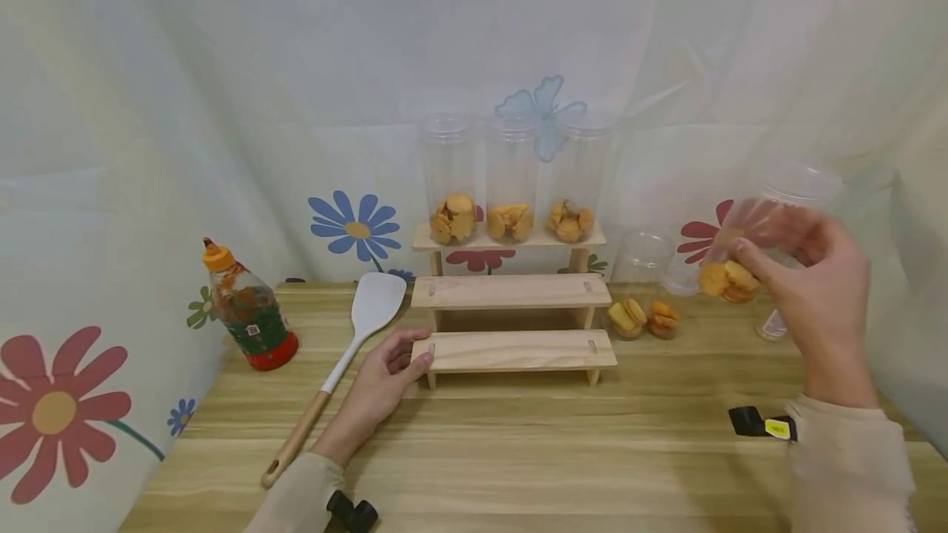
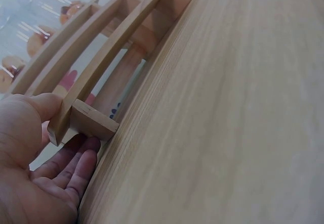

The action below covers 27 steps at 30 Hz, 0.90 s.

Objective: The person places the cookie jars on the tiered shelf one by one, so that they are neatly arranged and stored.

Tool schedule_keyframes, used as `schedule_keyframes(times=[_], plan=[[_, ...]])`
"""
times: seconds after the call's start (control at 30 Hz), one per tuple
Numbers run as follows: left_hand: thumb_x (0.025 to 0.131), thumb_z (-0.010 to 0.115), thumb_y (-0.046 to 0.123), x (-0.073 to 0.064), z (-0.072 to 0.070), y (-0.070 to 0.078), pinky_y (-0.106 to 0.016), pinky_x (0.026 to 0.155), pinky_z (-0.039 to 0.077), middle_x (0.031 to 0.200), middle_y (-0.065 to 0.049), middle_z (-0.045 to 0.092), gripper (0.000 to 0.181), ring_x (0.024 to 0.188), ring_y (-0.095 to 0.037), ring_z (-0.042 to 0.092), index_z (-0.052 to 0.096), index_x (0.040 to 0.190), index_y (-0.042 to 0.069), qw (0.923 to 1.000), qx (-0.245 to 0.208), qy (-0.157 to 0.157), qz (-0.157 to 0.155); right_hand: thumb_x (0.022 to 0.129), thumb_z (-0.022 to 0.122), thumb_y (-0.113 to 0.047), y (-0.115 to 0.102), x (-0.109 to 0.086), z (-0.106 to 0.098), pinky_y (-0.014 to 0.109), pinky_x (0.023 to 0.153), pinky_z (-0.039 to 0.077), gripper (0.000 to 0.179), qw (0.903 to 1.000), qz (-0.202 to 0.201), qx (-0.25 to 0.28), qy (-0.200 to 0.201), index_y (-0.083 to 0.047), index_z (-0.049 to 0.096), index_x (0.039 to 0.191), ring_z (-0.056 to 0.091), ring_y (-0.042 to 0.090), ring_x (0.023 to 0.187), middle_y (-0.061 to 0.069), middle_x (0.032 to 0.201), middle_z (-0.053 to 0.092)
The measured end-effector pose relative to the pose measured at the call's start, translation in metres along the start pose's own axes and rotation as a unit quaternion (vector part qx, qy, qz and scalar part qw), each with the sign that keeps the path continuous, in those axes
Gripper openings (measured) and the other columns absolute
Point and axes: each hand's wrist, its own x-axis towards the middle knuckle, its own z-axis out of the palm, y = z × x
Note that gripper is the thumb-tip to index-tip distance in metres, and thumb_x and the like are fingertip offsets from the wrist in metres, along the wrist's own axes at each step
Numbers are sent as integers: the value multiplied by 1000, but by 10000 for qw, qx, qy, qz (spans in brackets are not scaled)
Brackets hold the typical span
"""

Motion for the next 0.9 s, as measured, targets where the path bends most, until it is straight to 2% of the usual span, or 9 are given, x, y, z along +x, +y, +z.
schedule_keyframes(times=[0.2, 0.37, 0.47, 0.6, 0.73, 0.83, 0.9], plan=[[109, 77, 28, 0, 0, 2, -28, 106, 53, 148, -13, 70, 45, 130, -28, 67, 67, 149, 12, 10000, 2, 34, -32, 93, 93, -15, -21, -12, 8, 8, 92, 49, 53, 9979, -550, 75, -326, -16, 71, 141, 68, 7, 110, -14, 119, 74], [109, 77, 27, -1, 0, 2, -25, 103, 54, 147, -14, 71, 45, 128, -28, 68, 67, 149, 11, 10000, 9, 16, -26, 94, 93, -15, -25, -22, 24, 14, 84, 48, 52, 9928, -966, -17, -701, -14, 70, 142, 68, 7, 103, -20, 117, 78], [109, 77, 27, -1, -1, 1, -25, 102, 54, 147, -15, 70, 45, 127, -28, 69, 67, 149, 11, 10000, 18, 6, -27, 94, 93, -15, -25, -27, 38, 18, 84, 47, 54, 9898, -1143, -18, -847, -12, 70, 142, 68, 9, 102, -15, 119, 78], [108, 78, 27, -2, -2, 1, -25, 103, 54, 149, -13, 70, 44, 129, -27, 68, 68, 149, 12, 10000, 40, -1, -51, 93, 95, -21, -28, -36, 61, 16, 96, 48, 59, 9859, -1123, 99, -1239, -12, 68, 144, 66, 10, 116, -3, 132, 74], [108, 78, 26, -1, -2, 1, -25, 103, 54, 150, -14, 69, 45, 130, -27, 68, 67, 149, 12, 10000, 5, -18, -34, 93, 95, -21, -35, -41, 87, 16, 106, 50, 60, 9767, -1160, 425, -1755, -9, 66, 145, 65, 9, 126, 3, 142, 72], [108, 78, 26, 0, -1, 0, -25, 102, 54, 149, -14, 70, 45, 129, -27, 68, 67, 149, 11, 10000, -19, -16, -11, 93, 95, -20, -40, -42, 110, 21, 109, 51, 59, 9696, -1154, 700, -2040, -5, 65, 142, 67, 13, 126, 8, 141, 72], [108, 78, 26, 0, -1, 0, -25, 102, 54, 149, -14, 70, 45, 127, -27, 69, 67, 150, 11, 10000, -29, -8, -10, 92, 95, -20, -44, -43, 127, 28, 112, 52, 61, 9649, -1149, 804, -2222, -4, 64, 142, 68, 18, 128, 10, 141, 72]])
